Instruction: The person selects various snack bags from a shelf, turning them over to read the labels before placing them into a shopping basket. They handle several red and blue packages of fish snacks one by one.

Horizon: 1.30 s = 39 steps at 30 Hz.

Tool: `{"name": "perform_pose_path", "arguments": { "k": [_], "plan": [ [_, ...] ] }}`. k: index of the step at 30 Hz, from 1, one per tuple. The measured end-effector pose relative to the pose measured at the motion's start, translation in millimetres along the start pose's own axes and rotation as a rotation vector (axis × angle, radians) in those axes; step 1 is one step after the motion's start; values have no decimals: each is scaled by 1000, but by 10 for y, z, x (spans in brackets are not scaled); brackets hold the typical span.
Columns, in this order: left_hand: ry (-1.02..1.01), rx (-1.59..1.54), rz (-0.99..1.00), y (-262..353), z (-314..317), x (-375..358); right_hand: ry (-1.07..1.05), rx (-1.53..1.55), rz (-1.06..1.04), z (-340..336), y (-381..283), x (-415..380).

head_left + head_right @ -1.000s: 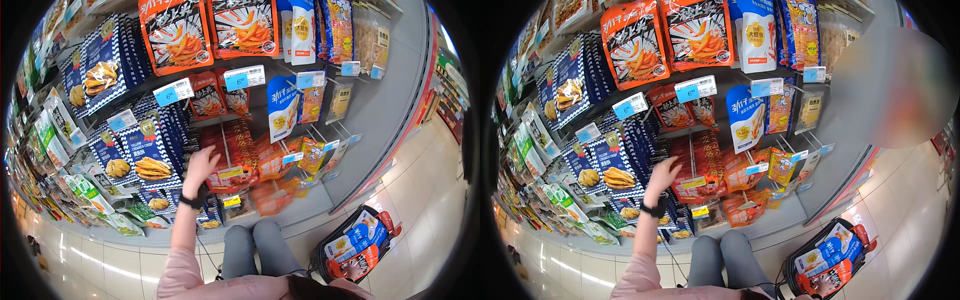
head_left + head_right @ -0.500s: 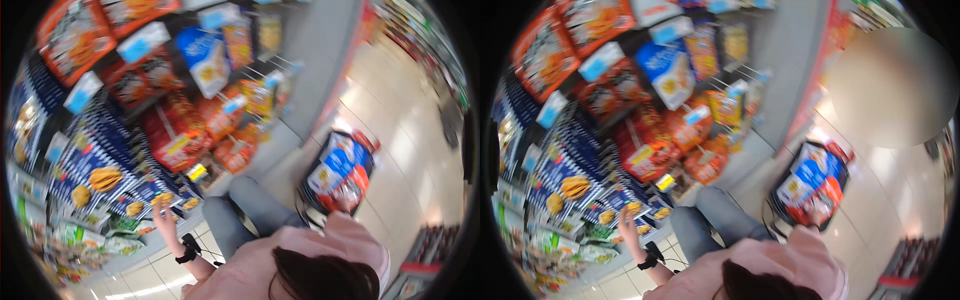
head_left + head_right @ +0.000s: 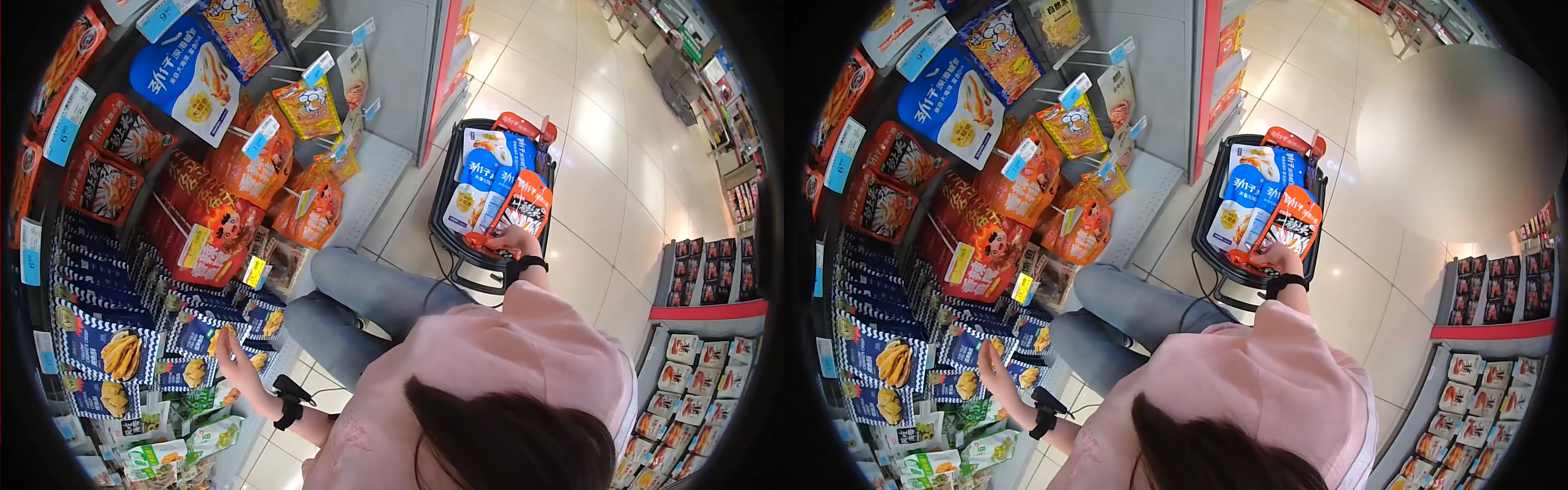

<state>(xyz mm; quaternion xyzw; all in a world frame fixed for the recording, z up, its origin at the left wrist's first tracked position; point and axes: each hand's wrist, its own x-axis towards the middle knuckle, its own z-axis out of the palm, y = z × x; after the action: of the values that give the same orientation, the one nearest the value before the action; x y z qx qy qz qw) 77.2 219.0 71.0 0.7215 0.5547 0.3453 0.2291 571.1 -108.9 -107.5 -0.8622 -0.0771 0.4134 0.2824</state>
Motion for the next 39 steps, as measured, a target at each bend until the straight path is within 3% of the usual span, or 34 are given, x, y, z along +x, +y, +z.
{"name": "perform_pose_path", "arguments": {
  "k": [2,5,7,9,10,13,15,17,19,22,23,26,28,29,30,31,32,33,35,37,39],
  "plan": [
    [-15,3,20,12,30,5,-82,-286,-97,-21,227,252],
    [-49,14,28,28,69,-1,-16,-110,-40,7,431,423],
    [-74,14,19,78,70,-9,-8,-101,-1,-50,212,235],
    [-84,1,32,2,77,7,308,-137,259,-115,235,340],
    [-90,-44,27,-56,88,15,573,-250,337,-134,22,45],
    [-75,-94,22,-79,131,4,861,-144,344,-79,559,310],
    [-70,-63,33,-124,160,-24,788,244,323,15,995,655],
    [-69,-31,33,-121,176,-31,658,413,426,56,984,550],
    [-110,1,11,-27,212,-34,721,298,426,111,1076,544],
    [-146,-21,28,24,287,-11,789,474,220,102,1177,532],
    [-149,-16,33,37,299,-5,694,837,78,100,807,191],
    [-168,-41,42,77,334,-1,611,840,-12,-52,770,295],
    [-176,-34,42,93,337,2,651,519,-178,-178,459,201],
    [-181,-26,38,102,332,2,819,328,-395,-205,459,357],
    [-194,-25,28,138,317,8,822,295,-399,-265,168,216],
    [-191,-23,31,128,318,18,789,323,-415,-305,106,362],
    [-189,-65,22,105,327,21,799,267,-476,-321,-449,-81],
    [-187,-105,12,89,326,20,826,271,-607,-318,-620,-44],
    [-182,-168,0,128,343,6,588,559,-504,-268,-1128,-231],
    [-200,-310,-3,156,361,4,606,603,-840,-94,-1544,-286],
    [-197,-318,-2,204,372,5,461,547,-922,90,-1856,-319]
  ]
}}
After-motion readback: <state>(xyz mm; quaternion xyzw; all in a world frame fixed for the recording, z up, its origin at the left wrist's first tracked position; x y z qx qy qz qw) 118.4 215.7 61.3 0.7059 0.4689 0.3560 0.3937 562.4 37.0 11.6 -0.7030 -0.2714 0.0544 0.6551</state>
